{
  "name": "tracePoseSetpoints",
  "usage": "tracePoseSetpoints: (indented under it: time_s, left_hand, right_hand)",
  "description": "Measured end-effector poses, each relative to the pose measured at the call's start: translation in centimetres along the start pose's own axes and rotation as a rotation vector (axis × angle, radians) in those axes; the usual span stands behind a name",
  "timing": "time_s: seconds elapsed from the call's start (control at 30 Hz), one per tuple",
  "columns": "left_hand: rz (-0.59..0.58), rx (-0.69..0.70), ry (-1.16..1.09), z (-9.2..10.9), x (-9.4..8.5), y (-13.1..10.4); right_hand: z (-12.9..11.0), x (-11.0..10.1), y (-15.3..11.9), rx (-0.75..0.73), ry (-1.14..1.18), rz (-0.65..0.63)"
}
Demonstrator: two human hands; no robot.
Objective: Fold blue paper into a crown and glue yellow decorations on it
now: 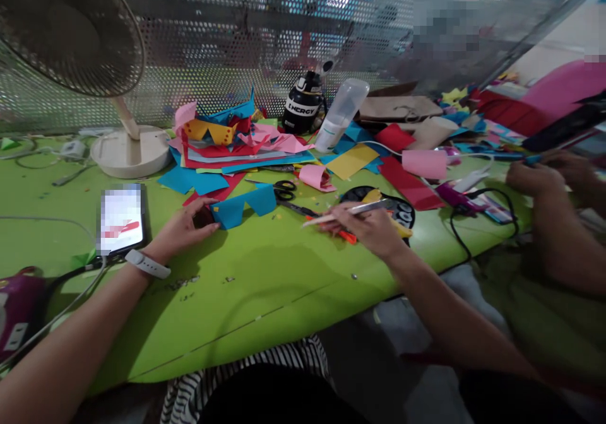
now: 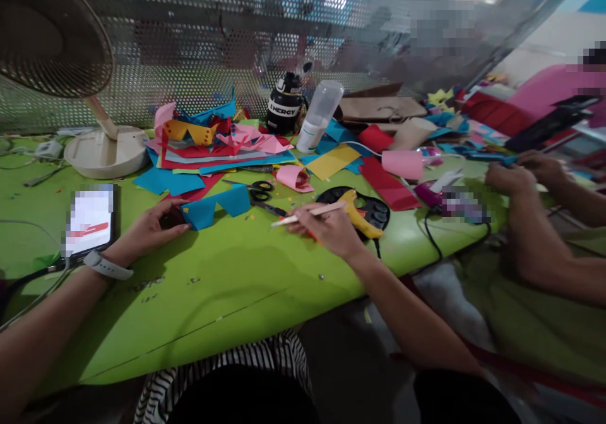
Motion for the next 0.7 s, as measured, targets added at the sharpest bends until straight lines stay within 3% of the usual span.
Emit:
tracePoseSetpoints:
  time_s: [0.07, 0.13, 0.37, 0.7]
  left_hand:
    - [-0.002, -0.006, 0.006, -0.1, 0.0, 0.0]
    - [-0.003, -0.009, 0.004, -0.2, 0.0, 0.0]
    - [-0.023, -0.006, 0.006, 0.0, -0.1, 0.0]
    - [-0.015, -0.012, 0.020, 0.1, -0.1, 0.0]
  right_hand:
    - [0.8, -0.8, 1.1, -0.017, -0.056, 0.178]
    - [1.4, -1.2, 2.0, -0.054, -0.208, 0.278]
    - [2.6, -0.7, 3.2, -0.099, -0.431, 0.297]
    - [3.2, -0.8, 3.4, -0.124, -0.447, 0.284]
Point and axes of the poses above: each hand's wrist, its own y-axis towards the middle knuckle, its own x-axis out of the palm, z = x × y, the point moved 1 cm from there along y, towards the middle knuckle
